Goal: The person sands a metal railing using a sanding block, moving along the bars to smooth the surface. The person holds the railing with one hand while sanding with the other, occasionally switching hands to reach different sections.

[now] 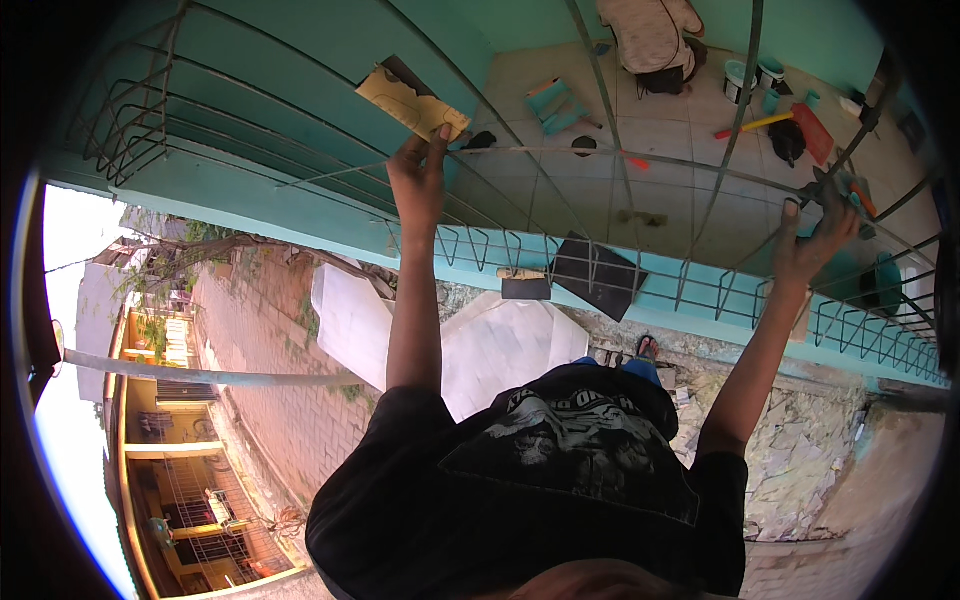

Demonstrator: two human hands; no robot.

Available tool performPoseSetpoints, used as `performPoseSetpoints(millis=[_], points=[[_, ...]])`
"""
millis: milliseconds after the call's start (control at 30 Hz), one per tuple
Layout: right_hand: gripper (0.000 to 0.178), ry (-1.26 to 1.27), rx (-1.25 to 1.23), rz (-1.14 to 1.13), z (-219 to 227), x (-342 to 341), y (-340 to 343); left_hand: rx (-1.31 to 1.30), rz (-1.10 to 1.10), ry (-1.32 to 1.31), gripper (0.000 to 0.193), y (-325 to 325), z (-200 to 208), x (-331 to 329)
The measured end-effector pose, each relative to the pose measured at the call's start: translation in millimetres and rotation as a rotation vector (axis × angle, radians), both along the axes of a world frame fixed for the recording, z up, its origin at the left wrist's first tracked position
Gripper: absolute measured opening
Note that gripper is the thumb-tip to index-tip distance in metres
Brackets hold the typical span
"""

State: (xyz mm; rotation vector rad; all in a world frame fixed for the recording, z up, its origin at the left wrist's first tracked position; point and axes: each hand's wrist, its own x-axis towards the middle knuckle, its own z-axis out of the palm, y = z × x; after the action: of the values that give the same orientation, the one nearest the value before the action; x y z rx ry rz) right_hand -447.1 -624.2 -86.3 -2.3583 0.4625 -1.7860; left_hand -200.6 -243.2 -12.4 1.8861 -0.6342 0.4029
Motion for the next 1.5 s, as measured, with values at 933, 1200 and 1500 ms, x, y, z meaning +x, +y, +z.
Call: performPoseSetpoints(millis=[933, 1200, 1500], points=[[0.052, 0.005, -0.009, 0.005, 3.2, -2.5, 1.3, -0.149, 0.165, -0.357, 0.037, -14.3, 144.1, 2.0], [0.053, 0.033, 0.002, 0.011, 5.0, -2.3, 2.5, -0.534, -0.574, -0.049, 0.033, 7.1, 146.5, 43.9], [0.056, 0.021, -0.007, -0.005, 7.5, -2.9, 4.6, -0.616, -0.93, 0.155, 0.029, 10.4, 134.3, 73.0]])
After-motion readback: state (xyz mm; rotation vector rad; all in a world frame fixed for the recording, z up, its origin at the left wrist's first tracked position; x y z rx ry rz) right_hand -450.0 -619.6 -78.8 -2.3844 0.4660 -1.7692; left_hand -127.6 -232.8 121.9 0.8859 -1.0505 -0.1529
